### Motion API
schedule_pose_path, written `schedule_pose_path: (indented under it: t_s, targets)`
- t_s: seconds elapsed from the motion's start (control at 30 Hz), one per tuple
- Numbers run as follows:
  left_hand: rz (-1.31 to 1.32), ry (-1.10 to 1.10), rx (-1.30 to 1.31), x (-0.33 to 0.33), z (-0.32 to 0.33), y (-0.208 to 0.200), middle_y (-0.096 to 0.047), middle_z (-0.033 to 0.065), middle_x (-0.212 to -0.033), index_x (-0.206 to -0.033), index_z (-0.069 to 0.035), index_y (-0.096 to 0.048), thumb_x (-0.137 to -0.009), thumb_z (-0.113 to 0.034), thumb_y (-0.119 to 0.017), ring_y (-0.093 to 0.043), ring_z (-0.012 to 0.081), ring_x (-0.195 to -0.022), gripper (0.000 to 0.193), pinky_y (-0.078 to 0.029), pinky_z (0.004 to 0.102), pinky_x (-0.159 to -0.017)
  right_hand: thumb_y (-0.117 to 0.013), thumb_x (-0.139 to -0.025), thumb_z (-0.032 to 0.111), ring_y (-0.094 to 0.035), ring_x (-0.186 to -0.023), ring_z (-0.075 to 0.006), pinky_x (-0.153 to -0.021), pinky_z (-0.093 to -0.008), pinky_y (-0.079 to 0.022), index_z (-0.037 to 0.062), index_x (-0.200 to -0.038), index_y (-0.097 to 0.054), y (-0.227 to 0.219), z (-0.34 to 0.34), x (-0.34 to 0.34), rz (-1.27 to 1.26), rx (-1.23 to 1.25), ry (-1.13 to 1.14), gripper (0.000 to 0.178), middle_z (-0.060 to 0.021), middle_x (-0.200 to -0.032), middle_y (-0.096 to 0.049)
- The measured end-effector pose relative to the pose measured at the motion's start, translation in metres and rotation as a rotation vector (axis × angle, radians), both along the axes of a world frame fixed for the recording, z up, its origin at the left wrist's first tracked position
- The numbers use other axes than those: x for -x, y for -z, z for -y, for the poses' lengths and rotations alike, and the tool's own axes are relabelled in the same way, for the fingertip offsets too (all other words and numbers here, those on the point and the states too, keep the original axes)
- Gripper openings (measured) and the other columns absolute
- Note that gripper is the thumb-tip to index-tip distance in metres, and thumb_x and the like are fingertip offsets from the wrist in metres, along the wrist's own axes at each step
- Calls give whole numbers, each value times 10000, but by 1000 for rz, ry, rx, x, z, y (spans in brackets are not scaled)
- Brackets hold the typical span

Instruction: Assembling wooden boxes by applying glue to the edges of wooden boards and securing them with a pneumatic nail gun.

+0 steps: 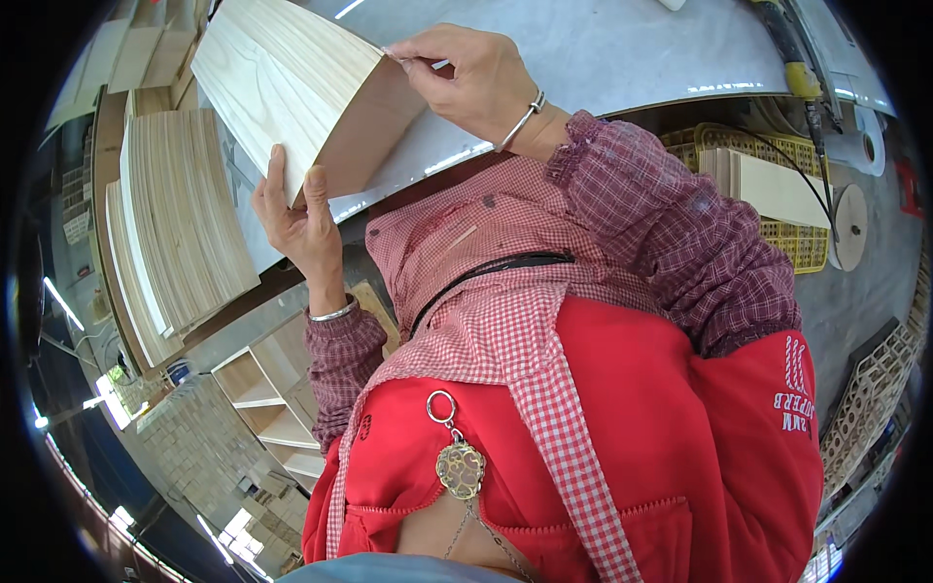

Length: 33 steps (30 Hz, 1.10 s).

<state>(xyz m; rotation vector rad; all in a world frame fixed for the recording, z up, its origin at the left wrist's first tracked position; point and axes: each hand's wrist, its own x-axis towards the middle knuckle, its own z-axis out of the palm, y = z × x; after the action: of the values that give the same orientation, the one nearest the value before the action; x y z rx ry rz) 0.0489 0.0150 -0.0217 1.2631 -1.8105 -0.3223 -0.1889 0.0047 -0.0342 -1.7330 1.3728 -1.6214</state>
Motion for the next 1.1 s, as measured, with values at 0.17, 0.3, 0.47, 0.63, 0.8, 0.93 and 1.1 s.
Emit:
schedule_pose_path:
  t_s: [0.17, 0.3, 0.47, 0.63, 0.8, 0.93, 1.1]
  targets:
    - [-1, -6, -8, 0, 0, -1, -451, 70, -1061, -1266, -89, -558, -855, -182, -700, -522, 142, -861, 445, -509, 201, -708, -637, -825, 14, -633, -745, -112, -666, -176, -529, 46, -1033, -687, -3, 0, 1, -186, 90, 49, 217, -39, -982, -696]
    - [-8, -12, -26, -2, 0, 1, -447, 110, -1091, -1250, -114, -567, -818, -196, -735, -505, 176, -926, 471, -519, 222, -635, -631, -826, 16, -642, -759, -116, -662, -173, -530, 45, -1044, -686, -3, -1, -1, -125, 42, 40, 227, -46, -994, -696]
    - [-31, -5, -29, -3, 1, 2, -435, 124, -1094, -1240, -122, -571, -802, -207, -750, -504, 186, -936, 481, -531, 228, -607, -624, -828, 21, -652, -780, -124, -674, -178, -533, 39, -1051, -683, -4, -3, -3, -33, -52, 27, 231, -55, -1010, -695]
    - [-58, 11, -14, -3, 2, 3, -431, 125, -1093, -1236, -122, -573, -798, -210, -755, -503, 186, -936, 483, -545, 230, -615, -621, -831, 30, -656, -801, -129, -682, -183, -532, 34, -1052, -683, -6, -5, -3, 9, -93, 17, 229, -57, -1018, -696]
    - [-63, 15, -13, -2, 3, 2, -428, 122, -1090, -1233, -121, -573, -794, -208, -757, -500, 189, -936, 484, -557, 237, -627, -620, -832, 31, -656, -815, -131, -688, -183, -526, 33, -1042, -688, -6, -5, -3, 23, -111, 11, 220, -57, -1013, -697]
    - [-49, 11, -27, -2, 3, 1, -425, 118, -1081, -1232, -120, -573, -795, -205, -756, -497, 190, -932, 482, -562, 241, -633, -620, -833, 32, -654, -821, -131, -688, -178, -519, 33, -1035, -691, -7, -5, -3, 22, -125, 4, 214, -57, -1010, -698]
    - [-34, 13, -39, -3, 2, 0, -420, 112, -1064, -1232, -118, -572, -796, -200, -754, -492, 186, -924, 479, -564, 241, -639, -623, -833, 32, -654, -833, -133, -698, -181, -519, 32, -1035, -691, -7, -5, -1, 54, -149, -30, 213, -56, -1007, -698]
